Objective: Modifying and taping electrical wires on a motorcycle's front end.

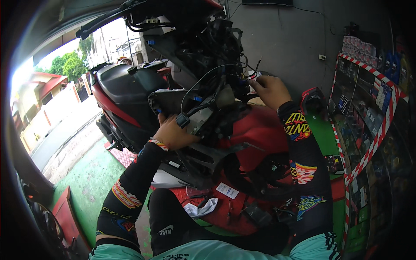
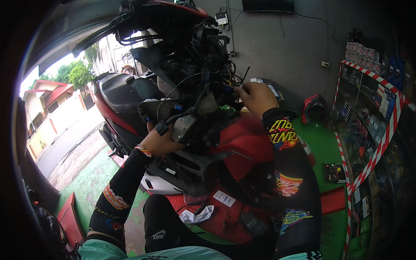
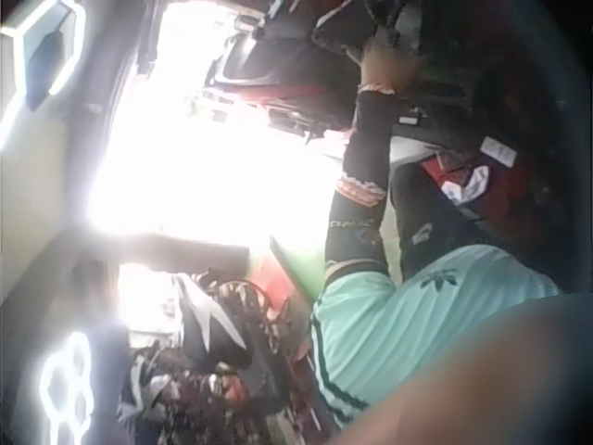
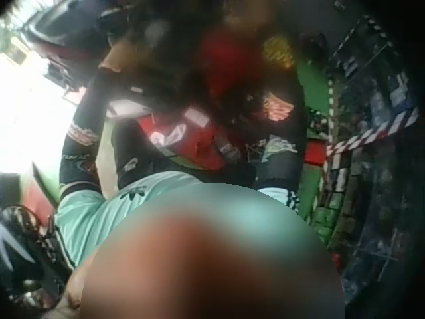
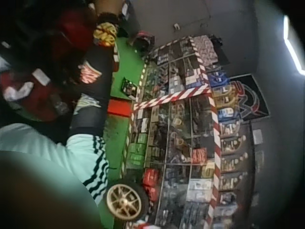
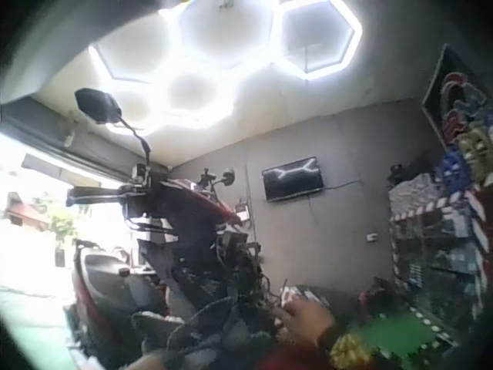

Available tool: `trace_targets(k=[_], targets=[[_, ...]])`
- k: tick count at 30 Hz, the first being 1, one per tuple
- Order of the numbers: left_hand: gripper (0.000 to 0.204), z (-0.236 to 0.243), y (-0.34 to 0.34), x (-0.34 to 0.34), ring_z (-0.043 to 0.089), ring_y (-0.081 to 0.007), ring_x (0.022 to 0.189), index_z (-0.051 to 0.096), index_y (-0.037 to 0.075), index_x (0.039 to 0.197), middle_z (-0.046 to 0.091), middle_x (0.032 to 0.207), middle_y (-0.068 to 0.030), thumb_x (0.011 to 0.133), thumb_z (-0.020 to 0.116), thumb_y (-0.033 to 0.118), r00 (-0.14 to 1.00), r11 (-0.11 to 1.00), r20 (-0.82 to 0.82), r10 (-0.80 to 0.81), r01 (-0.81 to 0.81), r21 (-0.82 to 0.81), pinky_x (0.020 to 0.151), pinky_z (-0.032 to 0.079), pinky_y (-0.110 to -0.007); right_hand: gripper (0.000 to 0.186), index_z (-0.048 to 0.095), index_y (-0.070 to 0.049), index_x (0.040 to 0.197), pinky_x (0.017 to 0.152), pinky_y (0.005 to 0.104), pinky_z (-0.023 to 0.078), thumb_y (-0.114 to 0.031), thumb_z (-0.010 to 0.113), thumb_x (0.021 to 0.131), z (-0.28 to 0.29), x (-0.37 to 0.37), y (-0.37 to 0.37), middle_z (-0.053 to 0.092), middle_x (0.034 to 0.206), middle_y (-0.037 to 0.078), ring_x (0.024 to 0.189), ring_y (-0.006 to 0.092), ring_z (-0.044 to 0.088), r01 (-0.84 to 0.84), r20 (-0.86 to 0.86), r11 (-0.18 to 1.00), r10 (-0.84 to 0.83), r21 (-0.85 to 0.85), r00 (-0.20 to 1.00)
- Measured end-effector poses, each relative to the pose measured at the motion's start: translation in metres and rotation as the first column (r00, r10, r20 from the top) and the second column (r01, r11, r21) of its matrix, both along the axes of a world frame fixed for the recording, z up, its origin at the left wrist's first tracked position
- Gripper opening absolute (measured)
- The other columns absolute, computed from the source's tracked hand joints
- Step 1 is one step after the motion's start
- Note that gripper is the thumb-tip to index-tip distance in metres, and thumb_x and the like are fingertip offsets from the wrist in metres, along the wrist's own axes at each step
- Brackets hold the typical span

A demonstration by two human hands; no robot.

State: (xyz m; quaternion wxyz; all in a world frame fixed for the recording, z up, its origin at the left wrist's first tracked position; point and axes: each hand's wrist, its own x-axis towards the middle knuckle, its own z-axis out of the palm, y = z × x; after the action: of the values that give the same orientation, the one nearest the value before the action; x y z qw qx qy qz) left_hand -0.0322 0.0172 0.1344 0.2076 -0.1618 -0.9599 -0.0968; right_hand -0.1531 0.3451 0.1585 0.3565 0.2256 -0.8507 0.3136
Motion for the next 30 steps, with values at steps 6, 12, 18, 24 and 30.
trace_targets(k=[6, 12, 18, 24, 30], targets=[[0.069, -0.002, -0.001, -0.001, 0.057, -0.0396, 0.123, 0.061, 0.011, 0.135, 0.066, 0.122, -0.02, 0.078, 0.075, 0.047, 0.998, 0.998, 0.053, -0.033, 0.03, 0.057, 0.113, 0.033, -0.051, 0.046, 0.076, 0.004, 0.094, 0.072, 0.0418, 0.052, -0.041, 0.068, 0.097, -0.001, -0.001, 0.053, 0.071, 0.077, 0.02, 0.071, 0.0315, 0.068, -0.001, 0.198, 0.999, -0.007, 0.041, 0.98], [0.067, 0.014, 0.0, 0.029, 0.056, -0.0377, 0.126, 0.058, 0.008, 0.137, 0.065, 0.122, -0.0202, 0.081, 0.072, 0.042, 0.997, 0.995, 0.042, -0.069, 0.072, -0.064, 0.117, 0.026, -0.056, 0.045, 0.071, 0.005, 0.093, 0.077, 0.0398, 0.052, -0.04, 0.068, 0.097, -0.012, 0.006, 0.078, 0.071, 0.084, 0.017, 0.079, 0.0248, 0.067, 0.102, 0.192, 0.994, -0.106, 0.032, 0.976], [0.068, 0.039, -0.001, 0.087, 0.053, -0.036, 0.134, 0.055, 0.0, 0.14, 0.062, 0.13, -0.0217, 0.087, 0.07, 0.039, 0.987, 0.953, 0.032, -0.16, 0.163, -0.255, 0.12, 0.024, -0.058, 0.031, 0.066, 0.0, 0.107, 0.078, 0.0334, 0.052, -0.028, 0.072, 0.096, -0.048, 0.013, 0.143, 0.069, 0.095, 0.008, 0.088, 0.0153, 0.064, -0.183, 0.349, 0.969, 0.231, -0.165, 0.908], [0.07, 0.064, 0.005, 0.126, 0.059, -0.0376, 0.126, 0.055, 0.0, 0.143, 0.063, 0.135, -0.0219, 0.082, 0.081, 0.024, 0.886, 0.92, 0.269, -0.377, 0.392, 0.0, 0.109, 0.044, -0.044, 0.028, 0.066, -0.002, 0.103, 0.067, 0.0288, 0.048, -0.028, 0.073, 0.095, -0.079, 0.035, 0.211, 0.062, 0.081, 0.001, 0.075, 0.0116, 0.059, 0.037, 0.359, 0.979, 0.039, -0.202, 0.932], [0.065, 0.081, -0.026, 0.121, 0.065, -0.0278, 0.123, 0.055, -0.001, 0.144, 0.068, 0.132, -0.0167, 0.083, 0.079, 0.005, 0.868, 0.891, 0.203, -0.453, 0.435, 0.127, 0.105, 0.05, -0.039, 0.021, 0.068, -0.008, 0.107, 0.044, 0.0219, 0.029, -0.026, 0.069, 0.097, -0.085, 0.063, 0.293, 0.053, 0.069, -0.007, 0.051, 0.0016, 0.041, 0.016, 0.407, 0.774, 0.316, -0.633, 0.857]])
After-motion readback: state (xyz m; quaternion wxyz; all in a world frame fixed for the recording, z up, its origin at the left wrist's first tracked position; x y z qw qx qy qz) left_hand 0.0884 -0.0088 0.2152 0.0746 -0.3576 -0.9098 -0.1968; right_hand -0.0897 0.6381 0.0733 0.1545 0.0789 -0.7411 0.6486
